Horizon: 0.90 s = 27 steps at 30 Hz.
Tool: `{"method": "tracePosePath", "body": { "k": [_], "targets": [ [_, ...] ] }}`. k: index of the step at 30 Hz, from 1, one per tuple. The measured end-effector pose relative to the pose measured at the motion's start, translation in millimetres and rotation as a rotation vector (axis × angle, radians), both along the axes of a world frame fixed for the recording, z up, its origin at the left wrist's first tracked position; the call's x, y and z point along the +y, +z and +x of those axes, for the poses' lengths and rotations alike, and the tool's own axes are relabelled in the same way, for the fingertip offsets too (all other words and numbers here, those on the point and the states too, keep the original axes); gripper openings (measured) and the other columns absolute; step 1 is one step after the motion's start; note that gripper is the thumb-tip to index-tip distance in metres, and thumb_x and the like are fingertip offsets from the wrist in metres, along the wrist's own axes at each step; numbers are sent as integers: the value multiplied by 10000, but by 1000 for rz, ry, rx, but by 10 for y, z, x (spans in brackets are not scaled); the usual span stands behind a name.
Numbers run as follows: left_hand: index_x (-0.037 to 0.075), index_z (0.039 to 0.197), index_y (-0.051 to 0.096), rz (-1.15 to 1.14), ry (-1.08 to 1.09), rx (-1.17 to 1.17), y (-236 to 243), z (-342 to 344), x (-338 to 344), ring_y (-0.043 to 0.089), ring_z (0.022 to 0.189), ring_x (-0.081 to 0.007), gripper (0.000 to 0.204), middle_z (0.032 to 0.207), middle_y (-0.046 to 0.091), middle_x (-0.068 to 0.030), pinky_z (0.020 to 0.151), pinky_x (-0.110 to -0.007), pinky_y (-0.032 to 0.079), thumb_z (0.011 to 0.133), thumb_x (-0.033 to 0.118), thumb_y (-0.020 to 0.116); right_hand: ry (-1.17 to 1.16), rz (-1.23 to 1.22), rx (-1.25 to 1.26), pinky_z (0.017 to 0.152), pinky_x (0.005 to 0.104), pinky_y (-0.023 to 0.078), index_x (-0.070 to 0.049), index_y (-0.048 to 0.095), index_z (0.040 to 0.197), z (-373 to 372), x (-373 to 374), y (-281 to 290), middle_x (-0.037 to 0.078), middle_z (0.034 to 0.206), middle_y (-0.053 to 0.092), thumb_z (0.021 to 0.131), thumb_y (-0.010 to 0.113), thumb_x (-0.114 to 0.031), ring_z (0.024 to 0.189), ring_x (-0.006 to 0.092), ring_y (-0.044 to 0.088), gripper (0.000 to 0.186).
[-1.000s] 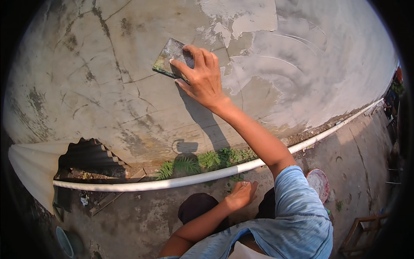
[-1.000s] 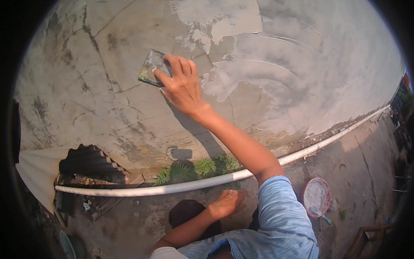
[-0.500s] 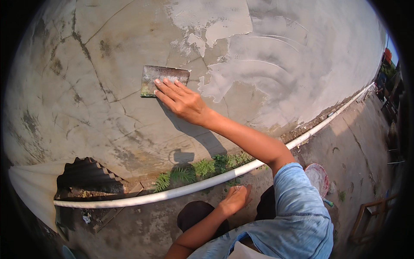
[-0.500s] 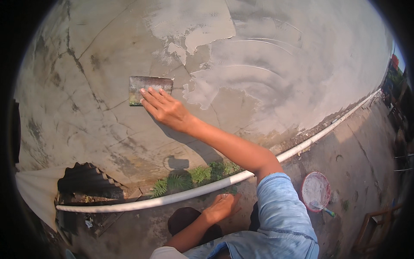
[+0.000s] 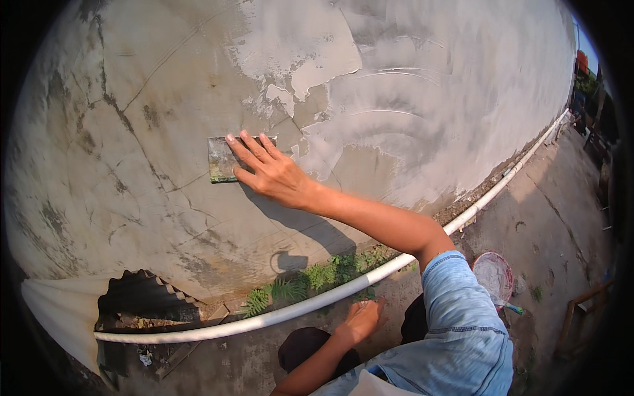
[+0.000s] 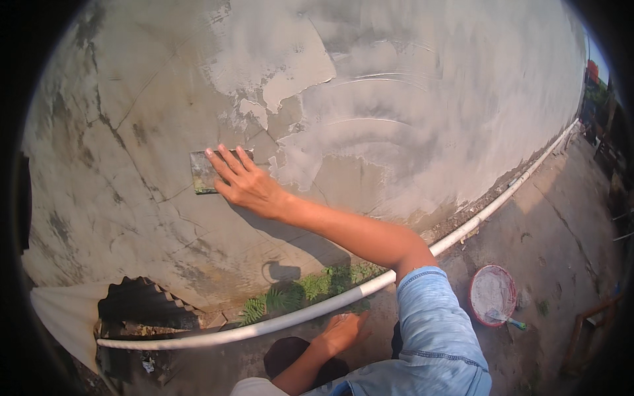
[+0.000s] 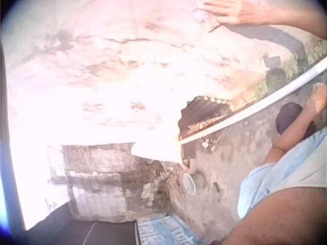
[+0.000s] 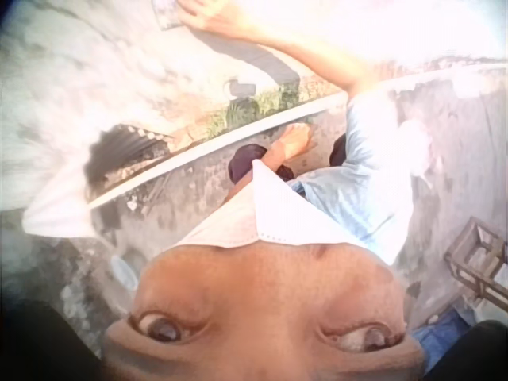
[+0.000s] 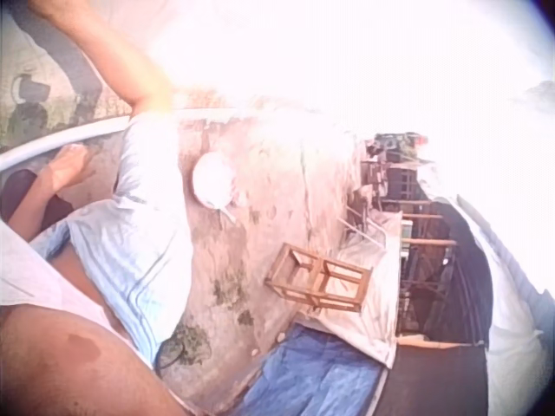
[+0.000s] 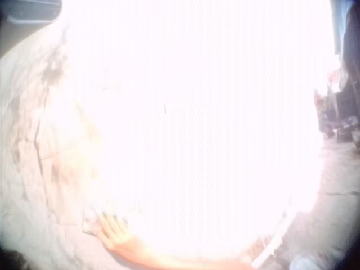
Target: The person applies white plaster to a curved outdoor wall using a trowel and a smaller hand tool. They repeatedly scoop plaster from a red bucket and smooth it onto the wall surface, working along a white pipe at the base.
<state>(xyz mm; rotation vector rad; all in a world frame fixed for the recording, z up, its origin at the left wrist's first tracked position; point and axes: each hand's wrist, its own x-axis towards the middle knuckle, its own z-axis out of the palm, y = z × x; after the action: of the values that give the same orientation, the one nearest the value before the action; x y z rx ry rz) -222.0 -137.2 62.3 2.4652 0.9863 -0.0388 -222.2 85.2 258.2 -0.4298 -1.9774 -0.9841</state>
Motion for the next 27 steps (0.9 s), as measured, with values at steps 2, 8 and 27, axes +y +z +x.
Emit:
{"method": "tracePosePath", "body": {
  "k": [2,8,27],
  "targets": [
    [29,1267,512,-15,-5,0,8,2,10,628,962,-391,491,929,641,-225,846,-475,483,939,392,558,-114,19,-41,1008,541,470,-25,572,966,-65,29,-57,322,1447,405,819,633,-123,1304,460,468,187],
    [47,1324,484,6,-26,-37,-154,19,47,631,968,-404,530,954,644,-242,860,-488,482,948,414,550,-104,183,-98,905,504,537,-44,616,1127,-84,6,-248,319,1324,536,864,579,-156,1177,459,581,288],
    [53,1153,592,109,400,-309,254,33,374,669,883,-357,392,894,696,-156,753,-452,508,896,345,637,994,-1360,1220,815,244,540,69,493,1316,912,-549,-523,130,1115,671,901,501,43,943,109,655,415]
  ]
}}
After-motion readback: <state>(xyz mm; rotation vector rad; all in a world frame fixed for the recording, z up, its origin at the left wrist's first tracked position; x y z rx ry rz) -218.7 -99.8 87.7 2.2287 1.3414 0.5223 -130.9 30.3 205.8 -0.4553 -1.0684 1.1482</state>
